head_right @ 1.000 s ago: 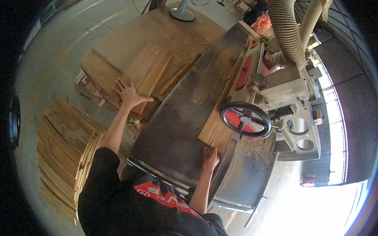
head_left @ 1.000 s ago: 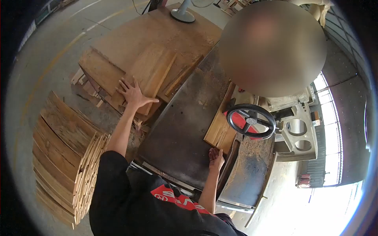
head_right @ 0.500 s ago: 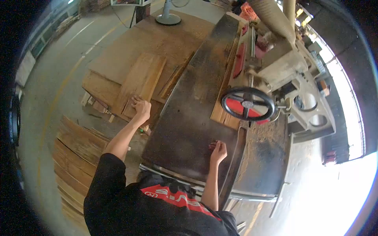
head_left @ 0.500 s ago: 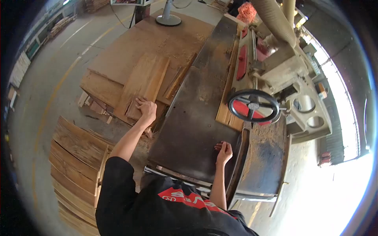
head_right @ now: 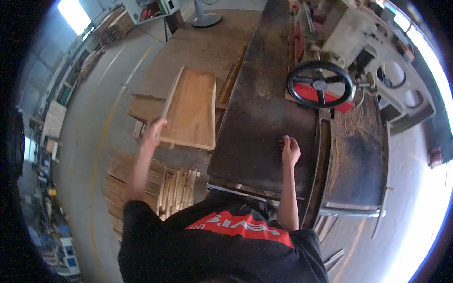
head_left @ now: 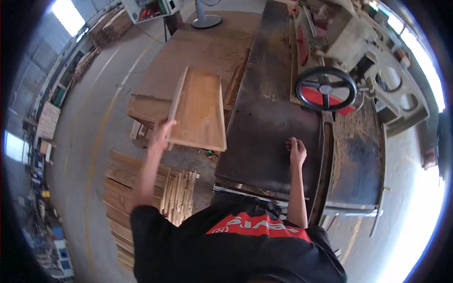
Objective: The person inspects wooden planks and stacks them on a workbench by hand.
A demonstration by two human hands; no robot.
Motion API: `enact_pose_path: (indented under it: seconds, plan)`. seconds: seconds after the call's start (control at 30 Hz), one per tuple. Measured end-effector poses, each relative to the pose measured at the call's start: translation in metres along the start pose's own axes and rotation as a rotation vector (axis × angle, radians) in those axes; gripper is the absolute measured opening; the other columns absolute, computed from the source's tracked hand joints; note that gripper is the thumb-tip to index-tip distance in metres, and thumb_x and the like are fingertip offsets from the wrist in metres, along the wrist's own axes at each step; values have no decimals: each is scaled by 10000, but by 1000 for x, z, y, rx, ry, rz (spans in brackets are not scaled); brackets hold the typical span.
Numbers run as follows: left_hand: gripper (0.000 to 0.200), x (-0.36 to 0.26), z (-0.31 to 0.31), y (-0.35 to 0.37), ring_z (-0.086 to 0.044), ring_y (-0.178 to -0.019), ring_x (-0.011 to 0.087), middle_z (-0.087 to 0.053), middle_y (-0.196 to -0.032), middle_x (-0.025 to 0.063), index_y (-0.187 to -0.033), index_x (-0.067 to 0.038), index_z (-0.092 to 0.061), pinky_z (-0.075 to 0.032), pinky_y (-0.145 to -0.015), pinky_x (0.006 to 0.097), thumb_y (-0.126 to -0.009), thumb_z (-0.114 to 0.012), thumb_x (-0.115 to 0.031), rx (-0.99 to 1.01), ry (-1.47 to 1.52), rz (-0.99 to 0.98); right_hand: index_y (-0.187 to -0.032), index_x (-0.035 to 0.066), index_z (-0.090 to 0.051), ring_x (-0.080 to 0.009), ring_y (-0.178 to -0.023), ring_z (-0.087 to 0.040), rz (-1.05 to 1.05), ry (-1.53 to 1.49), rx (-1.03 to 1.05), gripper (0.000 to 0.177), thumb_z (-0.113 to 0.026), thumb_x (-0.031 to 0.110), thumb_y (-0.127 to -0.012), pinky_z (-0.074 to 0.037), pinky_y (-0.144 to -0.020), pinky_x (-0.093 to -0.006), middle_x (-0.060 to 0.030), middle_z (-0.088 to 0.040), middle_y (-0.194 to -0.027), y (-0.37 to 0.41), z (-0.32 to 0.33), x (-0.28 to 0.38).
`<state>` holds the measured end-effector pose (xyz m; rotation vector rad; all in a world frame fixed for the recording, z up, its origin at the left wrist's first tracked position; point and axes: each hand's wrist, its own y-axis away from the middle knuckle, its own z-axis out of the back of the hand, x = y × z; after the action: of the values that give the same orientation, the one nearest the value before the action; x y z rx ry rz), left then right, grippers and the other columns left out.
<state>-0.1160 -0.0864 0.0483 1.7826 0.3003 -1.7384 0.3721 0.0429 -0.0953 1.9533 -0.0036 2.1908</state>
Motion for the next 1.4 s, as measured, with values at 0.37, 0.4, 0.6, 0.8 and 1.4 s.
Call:
enact_pose_path:
  seconds: [0.37,0.4,0.6,0.8,1.4]
  plan:
    - [224,79,-51,176,-586,-778,86,-672,-875,14,-1079,31,-704,-463,-730,251,-871,-722,-52,29,-87,-288,-1616,0,-222,-295,-1505,-339,-149,-118,698,928,-611,568,-994,-310,-1205,-379,-235,-344,-1621,161,-90,0]
    - [219,69,-57,193,-574,-760,78,-661,-860,5,-1071,27,-701,-455,-703,250,-867,-720,-50,46,-144,-285,-1611,-17,-222,-298,-1508,-332,-162,-151,714,928,-612,560,-997,-291,-1213,-374,-235,-344,-1621,172,-89,-14]
    - [159,65,-78,252,-515,-700,48,-597,-793,-35,-1006,-2,-678,-421,-626,244,-858,-704,-54,145,-301,-276,-1560,-81,-293,-203,-1446,-392,-88,-367,455,710,-632,270,-1046,-309,-1184,-310,-172,-431,-1567,229,-35,-7]
    - [413,121,-121,260,-607,-926,106,-668,-1036,32,-1230,15,-621,-490,-834,280,-864,-753,-123,436,-99,-226,-1555,-56,-316,-288,-1462,-411,-7,-217,129,691,-640,259,-1032,-323,-1196,-382,-254,-462,-1538,268,46,-44]
    - [1559,201,-204,293,-108,-1529,540,-160,-1643,342,-1624,17,-91,-141,-1228,635,-507,-906,-703,412,-821,-917,-1297,38,-624,-224,-1093,-641,-668,-900,38,500,-799,289,-902,-521,-946,-402,-80,-671,-1185,300,135,-64]
